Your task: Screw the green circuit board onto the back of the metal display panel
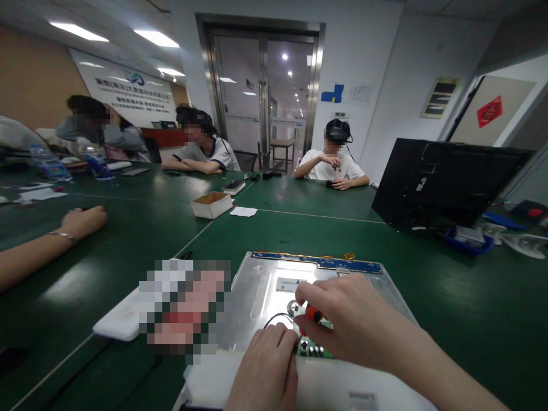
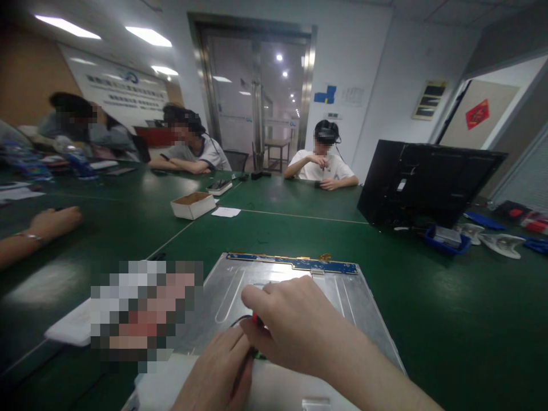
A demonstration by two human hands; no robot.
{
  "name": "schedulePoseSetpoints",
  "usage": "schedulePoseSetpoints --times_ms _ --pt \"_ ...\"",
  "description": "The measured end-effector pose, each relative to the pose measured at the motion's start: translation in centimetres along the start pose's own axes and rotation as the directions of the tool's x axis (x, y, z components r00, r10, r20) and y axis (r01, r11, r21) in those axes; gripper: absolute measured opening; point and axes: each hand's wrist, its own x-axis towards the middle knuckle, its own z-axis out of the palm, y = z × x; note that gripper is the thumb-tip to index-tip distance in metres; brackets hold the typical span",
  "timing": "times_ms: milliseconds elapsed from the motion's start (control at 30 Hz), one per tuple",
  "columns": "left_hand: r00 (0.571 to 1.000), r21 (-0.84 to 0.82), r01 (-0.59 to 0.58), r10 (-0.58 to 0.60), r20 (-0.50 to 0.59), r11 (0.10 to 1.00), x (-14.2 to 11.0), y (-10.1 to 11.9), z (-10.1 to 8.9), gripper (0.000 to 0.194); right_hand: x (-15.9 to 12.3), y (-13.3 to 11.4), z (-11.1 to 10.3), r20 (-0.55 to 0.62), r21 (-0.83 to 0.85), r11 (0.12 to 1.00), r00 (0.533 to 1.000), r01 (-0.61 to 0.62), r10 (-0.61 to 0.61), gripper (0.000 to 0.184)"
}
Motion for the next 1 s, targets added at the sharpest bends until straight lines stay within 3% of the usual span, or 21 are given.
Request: schedulePoseSetpoints --times_ms 167,400,600,733,833,1000 --pt "1.000 -0.007 -0.012 0.012 -0.009 1.000 0.01 0.03 0.07 0.026 -0.17 -0.19 -0.24 0.008 0.061 0.998 1.000 0.027 -0.028 0.013" --pt "0.999 -0.005 -0.029 0.029 -0.035 1.000 -0.25 -0.36 0.27 0.030 0.12 0.23 -0.11 0.006 -0.026 1.000 1.000 0.013 -0.013 0.022" --pt "1.000 -0.017 -0.017 0.017 -0.015 1.000 -0.02 0.07 0.06 0.027 -0.10 -0.02 -0.26 0.001 -0.005 1.000 1.000 0.029 -0.029 0.002" --pt "1.000 -0.023 -0.012 0.012 -0.012 1.000 0.01 0.03 0.22 0.026 -0.32 -0.17 -0.47 0.006 0.044 0.997 0.998 0.061 -0.061 0.015" --pt "0.999 -0.018 -0.029 0.029 -0.044 0.999 -0.03 -0.23 0.46 0.026 -0.29 -0.16 -0.42 0.004 0.028 0.997 0.997 0.077 -0.077 0.010" --pt "0.996 -0.002 -0.050 0.049 -0.071 0.999 -0.06 -0.26 0.36 0.028 -0.10 -0.06 -0.16 0.007 -0.051 0.998 0.999 0.036 -0.036 0.018"
